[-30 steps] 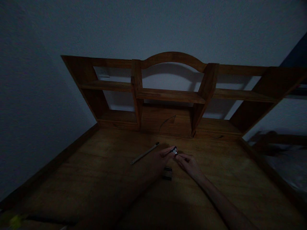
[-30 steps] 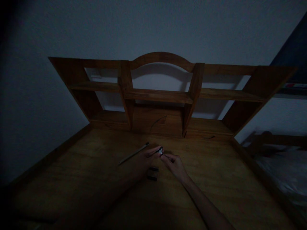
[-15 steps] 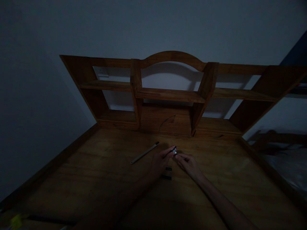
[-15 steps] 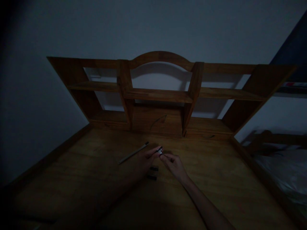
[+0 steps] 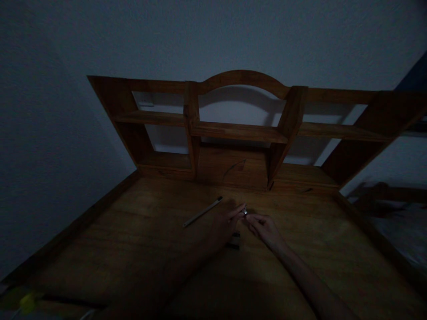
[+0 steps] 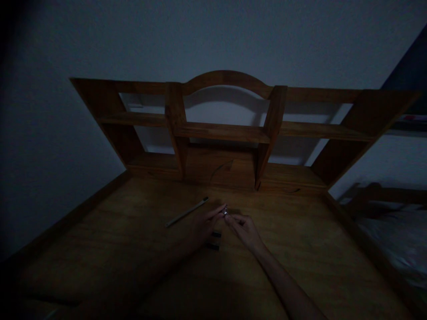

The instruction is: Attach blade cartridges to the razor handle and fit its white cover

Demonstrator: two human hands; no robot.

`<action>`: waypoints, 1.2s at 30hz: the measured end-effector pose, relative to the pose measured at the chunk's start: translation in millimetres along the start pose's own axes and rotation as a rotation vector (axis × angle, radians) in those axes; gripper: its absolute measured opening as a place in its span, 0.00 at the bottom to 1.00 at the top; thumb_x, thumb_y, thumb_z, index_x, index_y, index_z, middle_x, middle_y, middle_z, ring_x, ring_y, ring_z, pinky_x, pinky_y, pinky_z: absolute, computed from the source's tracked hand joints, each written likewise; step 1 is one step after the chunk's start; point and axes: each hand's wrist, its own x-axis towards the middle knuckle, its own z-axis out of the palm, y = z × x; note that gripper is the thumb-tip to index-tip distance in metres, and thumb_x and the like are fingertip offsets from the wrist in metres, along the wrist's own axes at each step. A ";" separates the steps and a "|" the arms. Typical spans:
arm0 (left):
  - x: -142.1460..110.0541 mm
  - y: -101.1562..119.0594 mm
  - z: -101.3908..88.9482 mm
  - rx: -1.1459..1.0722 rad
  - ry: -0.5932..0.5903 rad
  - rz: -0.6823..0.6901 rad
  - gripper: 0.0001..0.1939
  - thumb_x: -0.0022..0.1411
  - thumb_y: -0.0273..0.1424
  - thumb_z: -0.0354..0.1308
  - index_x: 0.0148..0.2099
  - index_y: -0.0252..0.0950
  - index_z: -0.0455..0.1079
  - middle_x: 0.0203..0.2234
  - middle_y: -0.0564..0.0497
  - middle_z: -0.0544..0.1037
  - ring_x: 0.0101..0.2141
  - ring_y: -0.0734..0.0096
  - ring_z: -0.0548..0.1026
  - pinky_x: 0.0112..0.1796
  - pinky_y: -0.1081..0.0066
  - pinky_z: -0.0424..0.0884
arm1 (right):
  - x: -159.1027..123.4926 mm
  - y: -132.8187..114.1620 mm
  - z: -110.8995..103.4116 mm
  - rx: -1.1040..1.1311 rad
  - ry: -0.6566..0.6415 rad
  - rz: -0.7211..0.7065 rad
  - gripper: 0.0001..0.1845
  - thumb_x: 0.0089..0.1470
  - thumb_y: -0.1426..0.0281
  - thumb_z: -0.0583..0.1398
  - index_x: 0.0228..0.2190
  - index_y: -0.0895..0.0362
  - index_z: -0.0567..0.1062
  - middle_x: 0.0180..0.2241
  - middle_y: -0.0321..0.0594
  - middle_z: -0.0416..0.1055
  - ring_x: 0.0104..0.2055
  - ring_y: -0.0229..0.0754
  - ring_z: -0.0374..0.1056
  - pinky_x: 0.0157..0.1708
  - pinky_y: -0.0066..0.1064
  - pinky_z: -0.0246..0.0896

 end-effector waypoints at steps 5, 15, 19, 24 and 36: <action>0.3 -3.6 1.1 0.034 -0.005 0.033 0.19 0.66 0.33 0.49 0.58 0.45 0.66 0.49 0.51 0.76 0.47 0.62 0.75 0.49 0.61 0.71 | -1.2 -4.4 0.3 0.013 0.014 0.018 0.24 0.56 0.53 0.56 0.32 0.62 0.77 0.17 0.32 0.54 0.19 0.31 0.47 0.19 0.27 0.36; 3.0 9.5 2.8 -0.320 0.003 -0.127 0.17 0.61 0.38 0.56 0.52 0.43 0.72 0.50 0.51 0.75 0.52 0.56 0.71 0.55 0.55 0.63 | 2.2 2.5 -1.7 -0.007 0.046 0.004 0.23 0.55 0.53 0.58 0.32 0.62 0.78 0.18 0.32 0.55 0.20 0.32 0.48 0.19 0.26 0.37; 5.5 1.8 2.8 -0.456 -0.017 -0.152 0.18 0.59 0.39 0.58 0.52 0.43 0.72 0.50 0.48 0.75 0.52 0.54 0.70 0.55 0.54 0.62 | 5.4 4.4 -1.7 -0.021 0.026 -0.002 0.23 0.55 0.53 0.57 0.32 0.62 0.77 0.17 0.31 0.53 0.19 0.31 0.46 0.19 0.26 0.36; 7.3 -3.9 5.7 -0.508 -0.043 -0.165 0.18 0.60 0.39 0.58 0.52 0.42 0.72 0.50 0.47 0.75 0.52 0.53 0.70 0.54 0.52 0.61 | 7.8 8.0 -3.8 -0.009 0.000 -0.002 0.23 0.55 0.53 0.57 0.29 0.61 0.75 0.18 0.31 0.52 0.19 0.31 0.45 0.19 0.26 0.35; 6.1 11.2 0.5 -0.598 -0.130 -0.143 0.16 0.61 0.42 0.55 0.47 0.41 0.74 0.46 0.46 0.77 0.47 0.57 0.73 0.52 0.55 0.63 | 5.9 5.9 -3.9 -0.043 -0.014 0.020 0.25 0.56 0.50 0.55 0.28 0.61 0.72 0.19 0.31 0.52 0.20 0.32 0.46 0.19 0.27 0.36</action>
